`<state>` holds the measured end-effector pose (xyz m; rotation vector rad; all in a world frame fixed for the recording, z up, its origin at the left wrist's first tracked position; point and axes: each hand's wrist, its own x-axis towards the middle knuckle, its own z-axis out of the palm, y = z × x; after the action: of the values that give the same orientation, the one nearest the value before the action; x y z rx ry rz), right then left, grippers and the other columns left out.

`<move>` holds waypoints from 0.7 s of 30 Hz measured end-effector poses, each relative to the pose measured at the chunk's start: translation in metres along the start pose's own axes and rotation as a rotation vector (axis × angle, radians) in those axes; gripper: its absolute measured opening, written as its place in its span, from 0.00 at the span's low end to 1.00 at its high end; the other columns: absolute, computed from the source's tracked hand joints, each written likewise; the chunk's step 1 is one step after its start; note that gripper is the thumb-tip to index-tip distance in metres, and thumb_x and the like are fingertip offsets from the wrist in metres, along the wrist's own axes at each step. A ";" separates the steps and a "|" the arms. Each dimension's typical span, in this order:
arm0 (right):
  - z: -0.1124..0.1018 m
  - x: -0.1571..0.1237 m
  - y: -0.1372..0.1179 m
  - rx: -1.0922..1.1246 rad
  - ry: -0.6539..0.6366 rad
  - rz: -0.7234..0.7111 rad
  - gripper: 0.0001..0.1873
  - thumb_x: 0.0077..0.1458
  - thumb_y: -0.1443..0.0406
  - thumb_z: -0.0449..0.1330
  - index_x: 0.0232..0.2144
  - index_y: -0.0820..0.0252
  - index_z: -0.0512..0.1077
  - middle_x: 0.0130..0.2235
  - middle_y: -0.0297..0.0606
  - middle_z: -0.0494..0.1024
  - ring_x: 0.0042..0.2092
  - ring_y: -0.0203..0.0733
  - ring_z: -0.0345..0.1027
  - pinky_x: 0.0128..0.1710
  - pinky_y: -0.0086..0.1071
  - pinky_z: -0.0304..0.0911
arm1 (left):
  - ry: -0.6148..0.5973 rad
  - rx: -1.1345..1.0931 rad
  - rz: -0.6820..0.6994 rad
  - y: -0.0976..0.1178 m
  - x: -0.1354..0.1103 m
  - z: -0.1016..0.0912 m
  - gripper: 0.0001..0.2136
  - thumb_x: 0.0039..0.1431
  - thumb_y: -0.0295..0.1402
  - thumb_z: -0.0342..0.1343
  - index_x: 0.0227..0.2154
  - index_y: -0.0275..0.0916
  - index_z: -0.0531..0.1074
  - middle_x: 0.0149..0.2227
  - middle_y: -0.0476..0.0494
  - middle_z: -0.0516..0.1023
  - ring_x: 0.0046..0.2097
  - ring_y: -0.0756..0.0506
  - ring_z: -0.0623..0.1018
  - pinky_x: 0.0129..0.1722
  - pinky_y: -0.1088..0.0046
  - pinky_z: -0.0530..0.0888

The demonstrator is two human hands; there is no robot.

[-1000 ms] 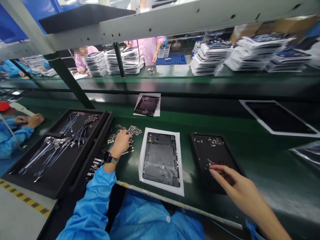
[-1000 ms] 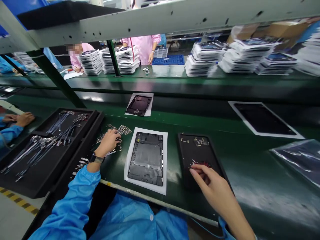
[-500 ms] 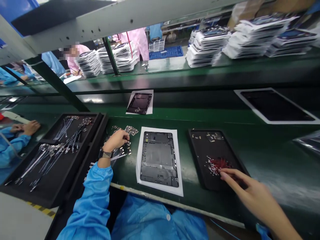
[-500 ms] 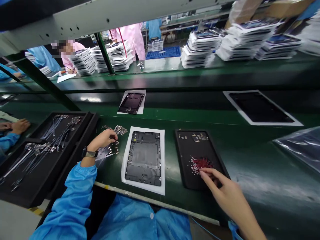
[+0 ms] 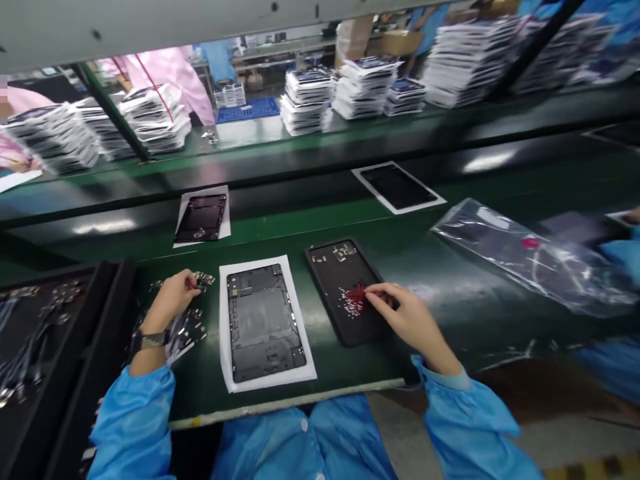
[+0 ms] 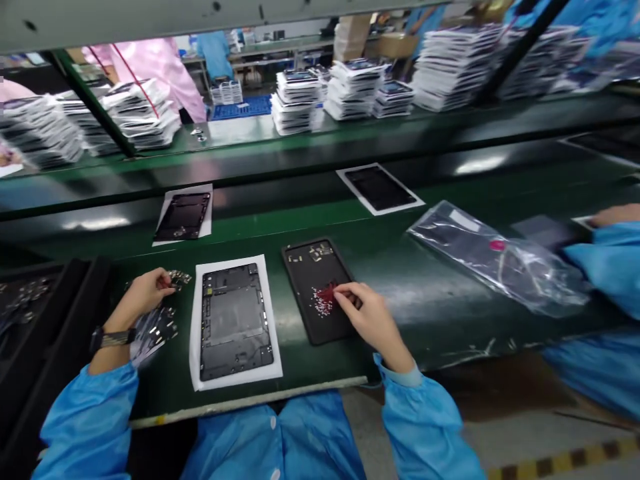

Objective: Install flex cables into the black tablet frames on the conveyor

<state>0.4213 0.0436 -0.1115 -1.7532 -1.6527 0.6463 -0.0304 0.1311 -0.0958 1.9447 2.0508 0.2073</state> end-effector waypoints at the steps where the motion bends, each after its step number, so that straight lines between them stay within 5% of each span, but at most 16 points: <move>1: 0.002 0.001 0.000 -0.006 -0.015 -0.028 0.13 0.56 0.58 0.56 0.35 0.58 0.77 0.33 0.42 0.78 0.33 0.45 0.68 0.34 0.36 0.63 | -0.005 -0.041 -0.008 -0.001 0.000 -0.003 0.05 0.49 0.28 0.58 0.26 0.40 0.66 0.27 0.48 0.73 0.32 0.44 0.73 0.34 0.71 0.67; 7: 0.017 0.017 -0.005 -0.156 -0.112 -0.116 0.05 0.54 0.63 0.62 0.32 0.58 0.77 0.29 0.39 0.75 0.36 0.46 0.66 0.37 0.37 0.61 | 0.105 -0.135 -0.030 0.007 -0.010 -0.031 0.06 0.48 0.32 0.56 0.30 0.39 0.74 0.28 0.47 0.77 0.33 0.43 0.75 0.35 0.71 0.68; 14: 0.025 0.026 -0.009 -0.276 -0.170 -0.145 0.05 0.55 0.67 0.60 0.28 0.58 0.76 0.27 0.37 0.70 0.35 0.45 0.64 0.35 0.35 0.59 | 0.397 -0.199 -0.136 0.015 -0.033 -0.059 0.05 0.47 0.34 0.57 0.28 0.42 0.75 0.24 0.49 0.75 0.27 0.46 0.71 0.29 0.71 0.66; 21: 0.021 0.023 -0.015 -0.103 -0.130 -0.188 0.07 0.54 0.67 0.57 0.26 0.57 0.73 0.28 0.38 0.73 0.35 0.44 0.64 0.36 0.36 0.60 | 0.661 -0.304 -0.191 0.000 -0.043 -0.073 0.09 0.40 0.31 0.62 0.29 0.40 0.79 0.25 0.52 0.77 0.27 0.49 0.73 0.29 0.75 0.68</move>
<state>0.3982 0.0688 -0.1127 -1.6295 -1.9431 0.6083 -0.0519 0.0962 -0.0216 1.6075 2.3806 1.1729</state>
